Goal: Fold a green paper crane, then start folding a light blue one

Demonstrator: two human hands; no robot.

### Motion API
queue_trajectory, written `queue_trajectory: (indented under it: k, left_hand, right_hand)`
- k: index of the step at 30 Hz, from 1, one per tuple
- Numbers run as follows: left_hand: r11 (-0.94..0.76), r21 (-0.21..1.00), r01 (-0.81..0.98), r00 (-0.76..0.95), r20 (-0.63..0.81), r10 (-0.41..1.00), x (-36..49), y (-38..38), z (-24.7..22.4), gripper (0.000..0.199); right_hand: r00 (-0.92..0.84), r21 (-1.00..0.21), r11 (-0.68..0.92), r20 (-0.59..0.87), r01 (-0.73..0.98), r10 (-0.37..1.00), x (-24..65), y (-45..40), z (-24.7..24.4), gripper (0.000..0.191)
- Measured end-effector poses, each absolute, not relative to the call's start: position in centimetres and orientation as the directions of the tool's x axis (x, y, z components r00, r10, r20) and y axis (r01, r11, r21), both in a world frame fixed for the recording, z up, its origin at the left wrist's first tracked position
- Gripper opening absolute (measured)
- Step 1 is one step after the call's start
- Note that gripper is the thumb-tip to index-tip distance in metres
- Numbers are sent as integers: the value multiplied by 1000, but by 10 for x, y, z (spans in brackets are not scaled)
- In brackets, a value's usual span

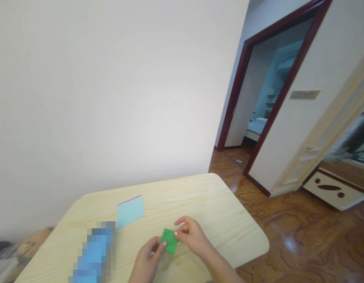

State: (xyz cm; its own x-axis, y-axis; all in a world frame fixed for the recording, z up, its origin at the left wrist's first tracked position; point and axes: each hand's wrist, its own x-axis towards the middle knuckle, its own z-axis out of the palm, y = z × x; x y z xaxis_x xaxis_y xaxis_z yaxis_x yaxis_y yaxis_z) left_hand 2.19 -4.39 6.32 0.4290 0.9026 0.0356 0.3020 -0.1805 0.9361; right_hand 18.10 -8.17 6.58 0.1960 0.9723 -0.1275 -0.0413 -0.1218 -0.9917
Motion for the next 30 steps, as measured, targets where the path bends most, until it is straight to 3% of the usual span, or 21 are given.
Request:
queue_trajectory:
  k: [5,16,22,27,30]
  left_hand:
    - [-45,983,178,383,-27,923,27,-42,64,46]
    - [89,996,29,266,-93,960,33,-52,49,46]
    - [148,988,-46,135,-141,981,41,-61,42,52]
    - [245,969,-28,248,-231,941,36,-49,37,58]
    - [165,986,21,292,-164,942,29,-37,41,55]
  right_hand:
    - [70,-980,-200,-201,-20,977,169,-84,61,37]
    - [235,-976,-169,-197,-134,952,160,-76,53,39]
    - [306,-991,-101,-125,-92,944,157,-74,50,24]
    - [270,-987,-160,-155,-4,950,173,-72,46,10]
    - [262,-984,-161,-136,75,955,185,-74,50,10]
